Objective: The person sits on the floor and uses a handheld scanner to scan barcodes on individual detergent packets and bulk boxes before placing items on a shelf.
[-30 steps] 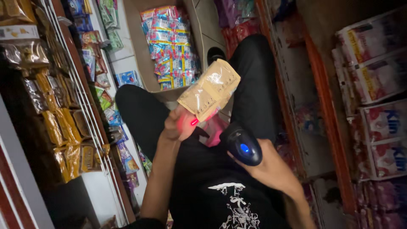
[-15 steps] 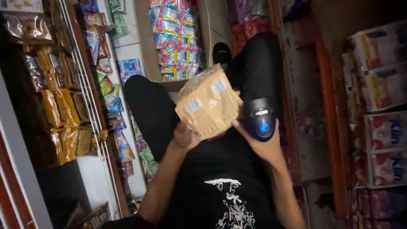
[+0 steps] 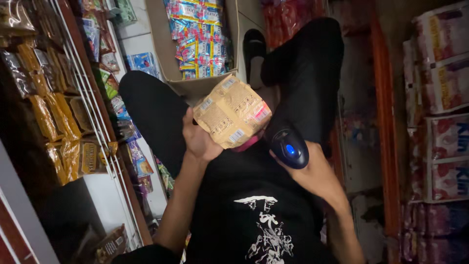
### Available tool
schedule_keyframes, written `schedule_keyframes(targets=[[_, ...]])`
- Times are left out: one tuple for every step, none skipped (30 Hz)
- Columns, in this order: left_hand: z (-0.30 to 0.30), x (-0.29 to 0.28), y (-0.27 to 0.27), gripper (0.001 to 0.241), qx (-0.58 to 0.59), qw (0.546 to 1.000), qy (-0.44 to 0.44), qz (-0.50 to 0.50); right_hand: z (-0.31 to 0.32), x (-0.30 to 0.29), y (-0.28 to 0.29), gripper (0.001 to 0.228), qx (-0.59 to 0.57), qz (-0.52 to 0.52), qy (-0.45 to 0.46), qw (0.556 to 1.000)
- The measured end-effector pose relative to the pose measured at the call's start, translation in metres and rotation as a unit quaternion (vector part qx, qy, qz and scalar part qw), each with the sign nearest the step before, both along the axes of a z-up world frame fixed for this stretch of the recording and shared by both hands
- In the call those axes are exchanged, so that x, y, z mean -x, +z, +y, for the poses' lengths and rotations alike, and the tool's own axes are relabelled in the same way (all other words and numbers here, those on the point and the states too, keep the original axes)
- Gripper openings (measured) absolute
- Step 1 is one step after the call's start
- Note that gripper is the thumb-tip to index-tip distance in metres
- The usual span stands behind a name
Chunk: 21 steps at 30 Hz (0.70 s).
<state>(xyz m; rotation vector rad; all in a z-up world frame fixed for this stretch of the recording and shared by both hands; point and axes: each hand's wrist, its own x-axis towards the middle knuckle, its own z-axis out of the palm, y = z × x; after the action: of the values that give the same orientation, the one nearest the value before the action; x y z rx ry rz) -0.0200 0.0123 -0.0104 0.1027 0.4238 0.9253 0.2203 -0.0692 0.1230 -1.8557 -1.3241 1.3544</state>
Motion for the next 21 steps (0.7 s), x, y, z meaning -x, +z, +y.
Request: schedule_keyframes(targets=[[0.001, -0.001, 0.003, 0.093, -0.005, 1.0, 0.012, 0.02, 0.0, 0.0, -0.001, 0.024, 0.014, -0.024, 0.001, 1.0], [0.002, -0.001, 0.006, 0.094, -0.015, 1.0, 0.011, 0.004, -0.002, 0.001, -0.001, 0.022, -0.014, 0.001, 0.008, 1.0], [0.002, -0.001, 0.009, 0.094, -0.024, 1.0, 0.013, -0.012, -0.004, 0.001, -0.003, 0.021, -0.042, 0.026, 0.018, 0.999], [0.003, -0.001, 0.01, 0.095, -0.033, 0.999, 0.015, -0.027, -0.007, 0.002, -0.005, 0.021, -0.069, 0.051, 0.028, 0.996], [0.004, -0.001, 0.01, 0.095, -0.023, 0.999, 0.012, -0.035, -0.012, 0.005, -0.009, 0.02, -0.059, 0.063, 0.036, 0.996], [0.007, -0.001, 0.009, 0.095, -0.013, 0.999, 0.009, -0.043, -0.016, 0.009, -0.014, 0.019, -0.048, 0.074, 0.044, 0.995], [0.008, -0.002, 0.009, 0.095, -0.004, 0.999, 0.005, -0.051, -0.021, 0.012, -0.018, 0.019, -0.038, 0.084, 0.05, 0.994], [0.006, -0.003, 0.01, 0.095, -0.001, 0.999, 0.008, -0.034, -0.025, 0.015, -0.02, 0.019, -0.033, 0.076, 0.068, 0.994], [0.007, -0.005, 0.011, 0.095, -0.001, 1.0, 0.01, -0.018, -0.028, 0.017, -0.023, 0.02, -0.031, 0.066, 0.085, 0.994], [0.008, -0.007, 0.013, 0.094, -0.001, 1.0, 0.012, -0.001, -0.029, 0.019, -0.024, 0.022, -0.029, 0.057, 0.102, 0.993], [0.009, -0.007, 0.016, 0.097, 0.003, 1.0, 0.004, -0.008, -0.029, 0.02, -0.025, 0.02, -0.03, 0.039, 0.074, 0.996], [0.01, -0.006, 0.019, 0.1, 0.006, 1.0, -0.004, -0.014, -0.027, 0.02, -0.025, 0.02, -0.029, 0.022, 0.046, 0.998], [0.011, -0.006, 0.024, 0.103, 0.01, 1.0, -0.013, -0.02, -0.025, 0.021, -0.024, 0.021, -0.029, 0.005, 0.018, 0.999], [0.012, -0.006, 0.029, 0.109, -0.008, 0.998, -0.033, -0.047, -0.024, 0.019, -0.021, 0.037, -0.095, 0.026, -0.044, 0.994], [0.011, -0.004, 0.034, 0.115, -0.025, 0.996, -0.05, -0.074, -0.02, 0.014, -0.022, 0.053, -0.158, 0.047, -0.103, 0.981], [0.009, -0.001, 0.039, 0.121, -0.042, 0.992, -0.067, -0.101, -0.01, 0.005, -0.027, 0.059, -0.159, 0.053, -0.069, 0.983], [0.004, -0.001, 0.04, 0.122, -0.064, 0.987, -0.081, -0.12, -0.004, -0.008, -0.033, 0.065, -0.156, 0.061, -0.031, 0.985], [0.001, -0.004, 0.037, 0.123, -0.086, 0.982, -0.094, -0.139, -0.007, -0.021, -0.037, 0.072, -0.153, 0.07, 0.006, 0.986], [0.0, -0.005, 0.032, 0.124, -0.113, 0.974, -0.11, -0.16, -0.009, -0.023, -0.047, 0.071, -0.165, 0.071, -0.021, 0.983], [-0.005, -0.005, 0.025, 0.128, -0.105, 0.983, -0.108, -0.101, -0.008, -0.018, -0.061, 0.07, -0.177, 0.073, -0.049, 0.98], [-0.014, -0.005, 0.016, 0.132, -0.097, 0.989, -0.105, -0.042, -0.011, -0.017, -0.069, 0.07, -0.188, 0.074, -0.075, 0.977]])
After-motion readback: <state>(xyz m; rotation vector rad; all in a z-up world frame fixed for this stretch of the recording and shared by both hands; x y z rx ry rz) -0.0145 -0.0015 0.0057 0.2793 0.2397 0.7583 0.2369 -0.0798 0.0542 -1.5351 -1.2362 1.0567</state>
